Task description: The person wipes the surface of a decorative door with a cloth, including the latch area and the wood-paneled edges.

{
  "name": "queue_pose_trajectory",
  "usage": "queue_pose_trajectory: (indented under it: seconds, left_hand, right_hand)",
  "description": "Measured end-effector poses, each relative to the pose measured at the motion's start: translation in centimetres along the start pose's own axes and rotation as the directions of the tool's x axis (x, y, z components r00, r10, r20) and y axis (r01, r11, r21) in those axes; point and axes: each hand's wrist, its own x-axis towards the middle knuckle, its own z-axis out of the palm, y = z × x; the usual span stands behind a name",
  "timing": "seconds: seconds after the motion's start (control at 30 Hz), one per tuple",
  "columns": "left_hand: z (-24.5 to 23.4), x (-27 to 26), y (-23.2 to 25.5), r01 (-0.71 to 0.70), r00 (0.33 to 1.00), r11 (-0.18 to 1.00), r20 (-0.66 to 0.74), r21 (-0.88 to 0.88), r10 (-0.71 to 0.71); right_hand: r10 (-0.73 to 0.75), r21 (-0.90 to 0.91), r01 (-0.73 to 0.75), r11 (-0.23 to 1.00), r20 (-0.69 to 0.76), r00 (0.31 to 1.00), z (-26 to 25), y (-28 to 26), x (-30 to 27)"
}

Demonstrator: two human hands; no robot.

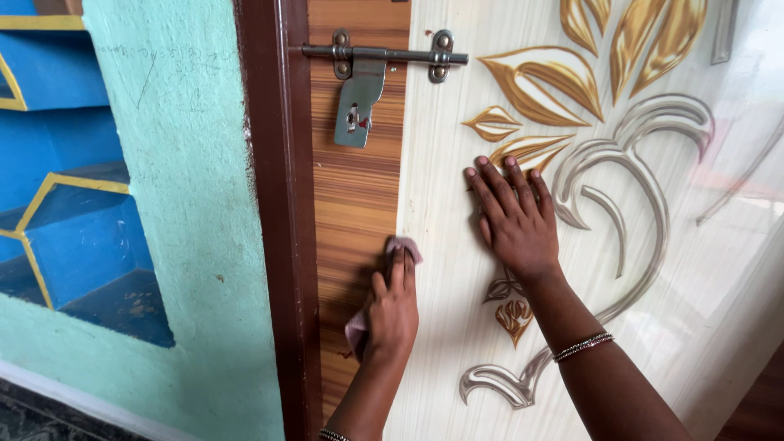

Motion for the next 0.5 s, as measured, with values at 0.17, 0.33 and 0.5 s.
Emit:
queue_pose_trajectory:
  seconds: [0.17, 0.33, 0.5]
  left_hand:
    - [2.3, -0.3, -0.7, -0.019, 0.995, 0.998, -0.097, -0.054, 0.013]
    - [-2.9, 6.1, -1.7, 0.032, 0.972, 0.984, -0.224, -0.175, -0.071]
    - [-9.8, 12.6, -1.7, -0.046, 0.892, 0.954, -0.442, -0.296, -0.094]
  right_hand:
    - [0.007, -0.029, -0.007, 1.000, -0.012, 1.000, 0.1, 0.0, 0.1]
    - [0.007, -0.019, -0.007, 1.000, -0.008, 1.000, 0.1, 0.0, 0.0]
    - [0.009, -0.027, -0.009, 1.000, 0.000, 1.000, -0.1, -0.2, -0.1]
